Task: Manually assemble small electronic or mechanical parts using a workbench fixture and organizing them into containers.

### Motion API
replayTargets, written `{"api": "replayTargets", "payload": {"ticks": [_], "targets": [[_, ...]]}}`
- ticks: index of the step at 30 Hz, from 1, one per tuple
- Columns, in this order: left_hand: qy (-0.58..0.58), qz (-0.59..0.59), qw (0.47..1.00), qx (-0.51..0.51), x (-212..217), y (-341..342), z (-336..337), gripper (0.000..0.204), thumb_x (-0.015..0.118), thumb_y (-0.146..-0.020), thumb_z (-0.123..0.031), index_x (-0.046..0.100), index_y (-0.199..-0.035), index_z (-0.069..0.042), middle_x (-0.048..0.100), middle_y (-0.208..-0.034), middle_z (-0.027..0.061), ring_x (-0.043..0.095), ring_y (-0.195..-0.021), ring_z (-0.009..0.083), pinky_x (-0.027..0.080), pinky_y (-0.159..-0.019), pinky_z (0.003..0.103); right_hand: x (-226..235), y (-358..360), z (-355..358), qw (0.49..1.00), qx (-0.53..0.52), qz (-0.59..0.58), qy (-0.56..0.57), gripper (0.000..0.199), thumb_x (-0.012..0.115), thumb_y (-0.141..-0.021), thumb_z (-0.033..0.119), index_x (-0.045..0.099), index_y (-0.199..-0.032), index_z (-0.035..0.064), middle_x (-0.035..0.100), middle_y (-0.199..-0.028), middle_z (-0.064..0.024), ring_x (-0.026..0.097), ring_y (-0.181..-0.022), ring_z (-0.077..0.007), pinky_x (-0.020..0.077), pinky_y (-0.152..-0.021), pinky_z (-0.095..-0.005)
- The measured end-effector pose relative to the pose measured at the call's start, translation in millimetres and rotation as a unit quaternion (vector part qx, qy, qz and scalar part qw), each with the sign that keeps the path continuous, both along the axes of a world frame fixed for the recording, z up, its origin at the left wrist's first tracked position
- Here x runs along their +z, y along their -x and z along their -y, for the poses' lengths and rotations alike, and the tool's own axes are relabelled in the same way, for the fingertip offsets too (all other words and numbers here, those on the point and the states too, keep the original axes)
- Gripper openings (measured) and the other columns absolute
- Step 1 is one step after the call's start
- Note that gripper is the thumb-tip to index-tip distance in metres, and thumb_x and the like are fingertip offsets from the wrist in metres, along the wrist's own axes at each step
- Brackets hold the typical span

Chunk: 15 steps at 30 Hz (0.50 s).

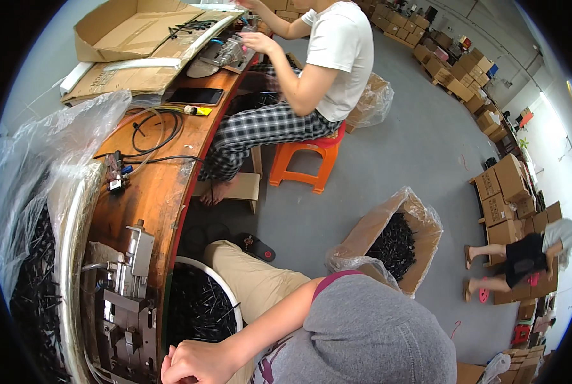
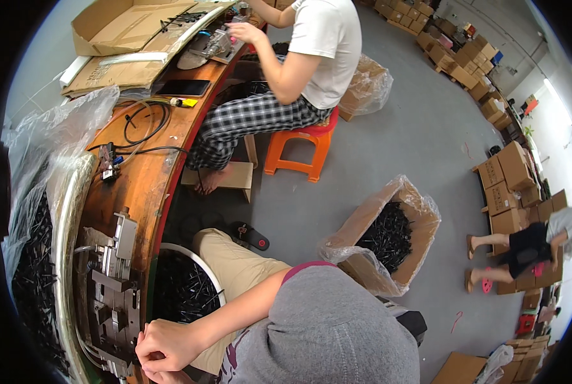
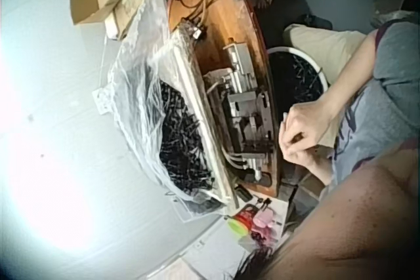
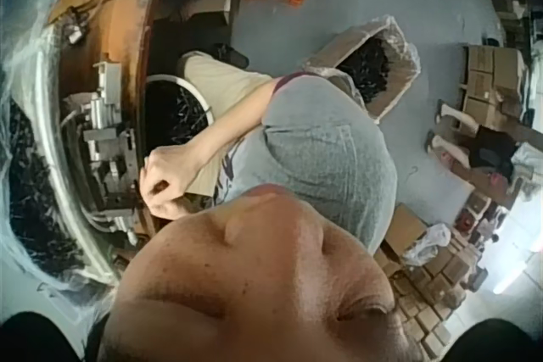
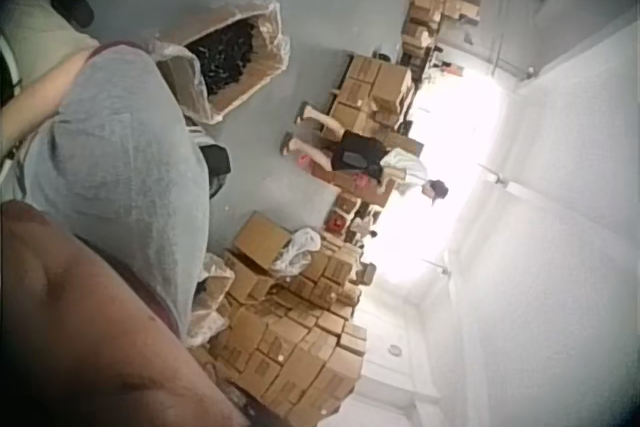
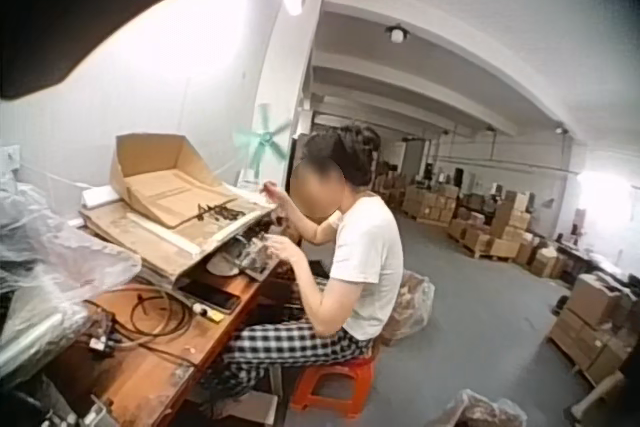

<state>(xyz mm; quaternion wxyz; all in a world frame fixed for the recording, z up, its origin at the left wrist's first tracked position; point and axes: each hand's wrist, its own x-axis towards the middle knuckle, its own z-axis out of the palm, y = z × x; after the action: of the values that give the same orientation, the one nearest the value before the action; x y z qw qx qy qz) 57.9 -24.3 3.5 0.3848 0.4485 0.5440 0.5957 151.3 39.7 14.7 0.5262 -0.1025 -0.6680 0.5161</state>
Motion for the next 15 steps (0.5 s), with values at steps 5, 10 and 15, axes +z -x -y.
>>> {"api": "replayTargets", "payload": {"ticks": [5, 10, 15], "targets": [[0.005, -0.008, 1.0, 0.001, 4, 7, 11, 0.061, 0.049, -0.094, -0.043, 0.046, -0.13, 0.007, 0.061, -0.112, 0.0247, 0.062, -0.097, 0.0286, 0.05, -0.087, 0.037, 3, -8, -6, 0.999, 0.019, 0.015, -0.025, 0.018, 0.063, -0.081, 0.017, 0.06, -0.068, 0.0041, 0.059, -0.059, -0.0077, 0.058, -0.051, -0.0246, 0.0455, -0.05, -0.0342], [0.05, 0.083, 0.995, 0.026, 4, 7, 10, 0.062, 0.063, -0.087, -0.04, 0.052, -0.12, 0.011, 0.063, -0.11, 0.0217, 0.064, -0.097, 0.0227, 0.051, -0.085, 0.03, 2, -10, -12, 0.996, 0.066, 0.037, -0.042, 0.018, 0.067, -0.083, 0.012, 0.058, -0.07, 0.0037, 0.054, -0.058, -0.0071, 0.055, -0.051, -0.0237, 0.0425, -0.048, -0.0336], [0.141, 0.23, 0.962, -0.043, 19, 15, 26, 0.046, 0.042, -0.101, -0.03, 0.053, -0.125, 0.007, 0.064, -0.112, 0.0136, 0.063, -0.096, 0.0161, 0.05, -0.08, 0.026, 3, -2, -6, 0.989, 0.135, 0.055, -0.024, 0.014, 0.067, -0.081, 0.01, 0.06, -0.07, 0.0034, 0.056, -0.058, -0.0077, 0.058, -0.051, -0.0215, 0.045, -0.048, -0.0318]]}}
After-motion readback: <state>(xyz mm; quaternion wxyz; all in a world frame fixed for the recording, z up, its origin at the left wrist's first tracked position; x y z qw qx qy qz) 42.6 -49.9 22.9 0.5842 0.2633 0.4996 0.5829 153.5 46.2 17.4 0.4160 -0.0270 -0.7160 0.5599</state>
